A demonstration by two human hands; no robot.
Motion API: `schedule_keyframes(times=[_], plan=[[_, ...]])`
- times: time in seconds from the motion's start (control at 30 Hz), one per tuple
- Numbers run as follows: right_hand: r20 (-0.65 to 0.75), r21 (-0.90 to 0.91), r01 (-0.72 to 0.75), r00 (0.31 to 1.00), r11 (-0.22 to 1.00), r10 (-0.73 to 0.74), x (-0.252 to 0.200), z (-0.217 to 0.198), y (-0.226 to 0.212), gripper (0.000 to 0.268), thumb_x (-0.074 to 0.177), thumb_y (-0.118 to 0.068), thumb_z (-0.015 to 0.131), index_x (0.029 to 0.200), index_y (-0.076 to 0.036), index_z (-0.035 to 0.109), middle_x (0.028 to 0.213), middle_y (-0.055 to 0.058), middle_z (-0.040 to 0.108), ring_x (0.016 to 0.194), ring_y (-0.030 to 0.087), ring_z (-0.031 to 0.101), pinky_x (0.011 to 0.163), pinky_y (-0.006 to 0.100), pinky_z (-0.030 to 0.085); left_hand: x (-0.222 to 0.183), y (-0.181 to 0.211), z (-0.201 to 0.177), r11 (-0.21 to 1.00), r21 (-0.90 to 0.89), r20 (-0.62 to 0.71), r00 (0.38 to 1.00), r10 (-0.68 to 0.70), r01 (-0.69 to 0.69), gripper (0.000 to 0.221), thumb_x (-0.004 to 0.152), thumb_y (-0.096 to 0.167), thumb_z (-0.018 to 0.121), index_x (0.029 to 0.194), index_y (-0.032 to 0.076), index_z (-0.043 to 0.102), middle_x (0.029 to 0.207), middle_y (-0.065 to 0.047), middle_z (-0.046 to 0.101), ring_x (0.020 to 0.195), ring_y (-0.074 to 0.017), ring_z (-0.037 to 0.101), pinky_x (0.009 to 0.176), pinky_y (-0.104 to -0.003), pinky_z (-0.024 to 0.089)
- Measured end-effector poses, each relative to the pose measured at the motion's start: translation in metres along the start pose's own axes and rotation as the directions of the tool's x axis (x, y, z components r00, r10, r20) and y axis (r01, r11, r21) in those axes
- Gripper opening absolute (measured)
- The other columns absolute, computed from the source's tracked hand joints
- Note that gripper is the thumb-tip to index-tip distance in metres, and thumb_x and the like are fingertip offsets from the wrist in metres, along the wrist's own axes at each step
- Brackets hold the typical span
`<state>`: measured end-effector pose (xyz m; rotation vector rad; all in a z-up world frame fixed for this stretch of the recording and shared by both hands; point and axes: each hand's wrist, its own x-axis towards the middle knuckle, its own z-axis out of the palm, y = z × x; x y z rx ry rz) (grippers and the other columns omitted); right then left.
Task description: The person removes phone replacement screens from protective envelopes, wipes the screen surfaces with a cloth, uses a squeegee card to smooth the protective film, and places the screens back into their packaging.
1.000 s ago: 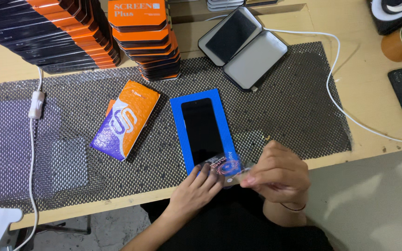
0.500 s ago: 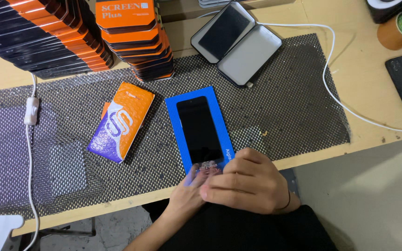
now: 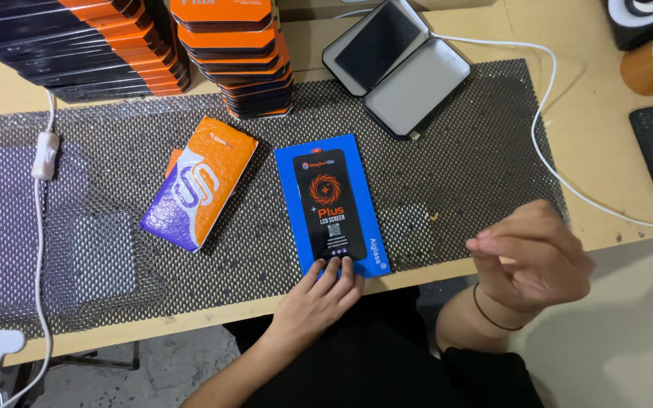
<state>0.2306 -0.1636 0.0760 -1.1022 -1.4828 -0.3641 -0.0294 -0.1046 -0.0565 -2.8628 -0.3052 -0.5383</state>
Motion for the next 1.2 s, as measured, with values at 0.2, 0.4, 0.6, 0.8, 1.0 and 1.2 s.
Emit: schedule_keyframes(times=[0.2, 0.4, 0.6, 0.8, 1.0, 1.2], plan=[[0.698, -0.269, 0.077, 0.703, 0.960, 0.140, 0.068, -0.003, 0.014, 0.029, 0.095, -0.025, 0.075, 0.113, -0.003, 0.071, 0.101, 0.010, 0.072, 0.079, 0.022, 0.063, 0.077, 0.036, 0.047, 0.001, -0.003, -0.003, 0.992, -0.128, -0.015, 1.000, -0.019, 0.017, 0.026, 0.102, 0.013, 0.051, 0.127, 0.009, 0.057, 0.131, -0.019, 0.061, 0.115, -0.0328, 0.062, 0.101, -0.045, 0.051], [0.855, -0.518, -0.046, -0.014, 0.854, 0.518, 0.087, 0.043, 0.058, 0.073, 0.094, -0.050, 0.057, 0.158, -0.022, 0.037, 0.135, 0.007, 0.063, 0.115, 0.029, 0.065, 0.102, 0.049, 0.046, 0.014, -0.031, -0.028, 0.952, -0.305, 0.109, 0.993, 0.038, -0.003, 0.053, 0.093, 0.049, 0.067, 0.126, 0.008, 0.060, 0.136, -0.021, 0.059, 0.118, -0.0357, 0.058, 0.107, -0.049, 0.045], [0.855, -0.453, -0.140, 0.209, 0.880, 0.474, 0.078, 0.064, 0.093, 0.043, 0.098, -0.025, 0.065, 0.134, -0.001, 0.066, 0.110, 0.018, 0.074, 0.100, 0.034, 0.073, 0.099, 0.048, 0.049, 0.047, -0.101, -0.044, 0.973, -0.230, 0.153, 0.988, 0.004, 0.031, 0.041, 0.096, 0.041, 0.058, 0.118, 0.007, 0.063, 0.112, -0.015, 0.063, 0.111, -0.0342, 0.062, 0.101, -0.047, 0.046], [0.715, -0.671, 0.008, 0.275, 0.742, 0.643, 0.045, 0.046, 0.136, 0.018, 0.095, -0.028, 0.067, 0.089, -0.016, 0.077, 0.070, 0.002, 0.070, 0.070, 0.026, 0.070, 0.076, 0.039, 0.053, 0.075, -0.154, -0.001, 0.985, -0.037, 0.213, 0.964, -0.160, 0.171, 0.040, 0.100, 0.046, 0.053, 0.111, 0.009, 0.062, 0.104, -0.008, 0.061, 0.106, -0.0279, 0.063, 0.098, -0.041, 0.046], [0.631, -0.754, -0.131, 0.128, 0.643, 0.766, 0.055, 0.039, 0.137, 0.037, 0.088, -0.038, 0.070, 0.112, -0.011, 0.077, 0.098, 0.011, 0.078, 0.098, 0.038, 0.073, 0.085, 0.051, 0.054, 0.066, -0.159, 0.029, 0.878, -0.290, 0.109, 0.925, -0.365, 0.380, 0.055, 0.106, 0.048, 0.044, 0.140, 0.004, 0.051, 0.112, -0.012, 0.055, 0.110, -0.0334, 0.057, 0.091, -0.044, 0.046], [0.587, -0.765, -0.069, 0.335, 0.640, 0.737, 0.033, 0.053, 0.148, 0.051, 0.087, -0.051, 0.077, 0.113, -0.007, 0.077, 0.098, 0.010, 0.077, 0.094, 0.035, 0.073, 0.079, 0.048, 0.056, 0.067, -0.163, 0.022, 0.838, -0.328, 0.164, 0.900, -0.403, 0.435, 0.053, 0.110, 0.045, 0.040, 0.136, 0.003, 0.060, 0.116, -0.013, 0.057, 0.113, -0.0333, 0.055, 0.090, -0.043, 0.046]])
